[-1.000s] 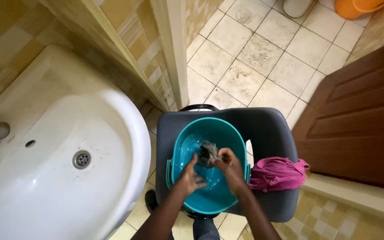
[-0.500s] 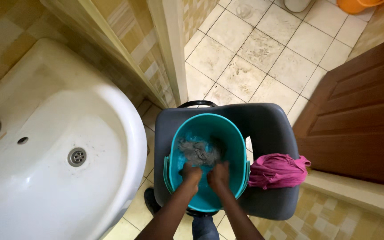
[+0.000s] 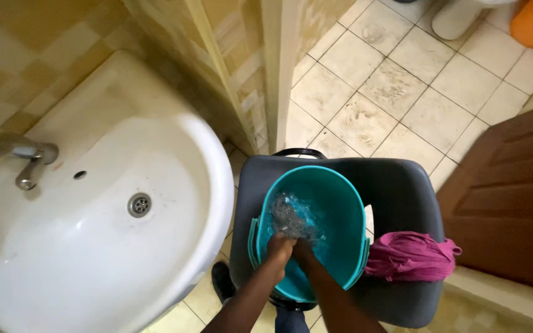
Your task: The person wipes a mirror and a soap dispenser with a cloth, periodically rinsing the cloth in a bucket of water.
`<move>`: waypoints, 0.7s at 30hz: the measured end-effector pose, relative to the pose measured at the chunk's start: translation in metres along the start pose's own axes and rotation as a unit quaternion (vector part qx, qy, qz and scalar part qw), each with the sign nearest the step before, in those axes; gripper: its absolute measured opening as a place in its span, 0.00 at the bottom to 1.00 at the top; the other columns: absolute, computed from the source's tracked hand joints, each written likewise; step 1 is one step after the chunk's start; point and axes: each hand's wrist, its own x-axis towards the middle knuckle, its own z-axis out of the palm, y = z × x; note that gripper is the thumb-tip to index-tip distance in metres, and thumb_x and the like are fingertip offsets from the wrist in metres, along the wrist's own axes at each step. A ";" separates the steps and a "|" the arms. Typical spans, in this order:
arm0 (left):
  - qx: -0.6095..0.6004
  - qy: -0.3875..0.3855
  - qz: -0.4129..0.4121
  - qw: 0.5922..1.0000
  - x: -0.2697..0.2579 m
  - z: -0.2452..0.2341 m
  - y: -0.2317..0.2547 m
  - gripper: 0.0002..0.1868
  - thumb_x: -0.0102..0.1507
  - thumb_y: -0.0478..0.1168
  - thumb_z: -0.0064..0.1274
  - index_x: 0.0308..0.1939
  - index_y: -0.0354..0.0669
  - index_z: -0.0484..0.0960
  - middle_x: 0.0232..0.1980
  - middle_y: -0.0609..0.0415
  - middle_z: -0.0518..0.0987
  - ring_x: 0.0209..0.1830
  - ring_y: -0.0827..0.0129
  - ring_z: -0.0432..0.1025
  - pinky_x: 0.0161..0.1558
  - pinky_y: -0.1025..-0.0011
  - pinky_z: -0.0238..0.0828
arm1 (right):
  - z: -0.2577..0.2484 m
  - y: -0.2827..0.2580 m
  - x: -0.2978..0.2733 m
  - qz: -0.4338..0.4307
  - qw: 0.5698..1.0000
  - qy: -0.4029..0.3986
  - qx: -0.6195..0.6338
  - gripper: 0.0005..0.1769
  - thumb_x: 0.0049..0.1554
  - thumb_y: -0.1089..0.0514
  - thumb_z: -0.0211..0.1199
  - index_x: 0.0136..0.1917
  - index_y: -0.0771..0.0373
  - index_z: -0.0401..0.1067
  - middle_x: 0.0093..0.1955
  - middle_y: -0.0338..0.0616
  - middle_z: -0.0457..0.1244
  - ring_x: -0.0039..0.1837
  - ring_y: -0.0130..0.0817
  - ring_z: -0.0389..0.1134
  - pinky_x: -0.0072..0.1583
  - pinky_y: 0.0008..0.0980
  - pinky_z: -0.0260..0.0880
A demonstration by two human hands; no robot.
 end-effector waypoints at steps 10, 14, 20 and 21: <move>-0.218 -0.052 0.025 0.974 -0.046 -0.011 0.049 0.25 0.54 0.46 0.50 0.53 0.42 0.66 0.50 0.43 0.69 0.49 0.56 0.65 0.47 0.54 0.61 | -0.079 -0.161 -0.185 -0.035 0.972 0.102 0.207 0.18 0.53 0.46 0.49 0.36 0.63 0.67 0.31 0.43 0.61 0.33 0.33 0.59 0.37 0.31 0.57; -0.097 0.047 0.157 0.982 -0.071 -0.001 0.065 0.17 0.53 0.38 0.50 0.45 0.43 0.70 0.46 0.47 0.75 0.43 0.61 0.71 0.42 0.63 0.68 | -0.098 -0.206 -0.229 0.054 0.935 0.158 0.314 0.16 0.53 0.43 0.46 0.46 0.56 0.58 0.37 0.46 0.63 0.39 0.38 0.67 0.42 0.38 0.66; 0.136 0.087 0.301 0.940 -0.128 0.018 0.058 0.14 0.57 0.41 0.46 0.45 0.42 0.67 0.46 0.44 0.72 0.43 0.56 0.71 0.42 0.63 0.67 | -0.114 -0.172 -0.166 0.090 0.766 -0.091 0.630 0.23 0.55 0.41 0.42 0.44 0.64 0.62 0.41 0.53 0.63 0.41 0.41 0.66 0.43 0.38 0.67; 0.146 0.075 0.308 0.937 -0.140 0.019 0.058 0.16 0.57 0.41 0.46 0.47 0.42 0.65 0.47 0.44 0.70 0.43 0.55 0.70 0.41 0.61 0.67 | -0.114 -0.161 -0.149 0.071 0.728 -0.164 0.662 0.26 0.55 0.42 0.42 0.42 0.69 0.62 0.40 0.58 0.63 0.39 0.43 0.66 0.41 0.38 0.68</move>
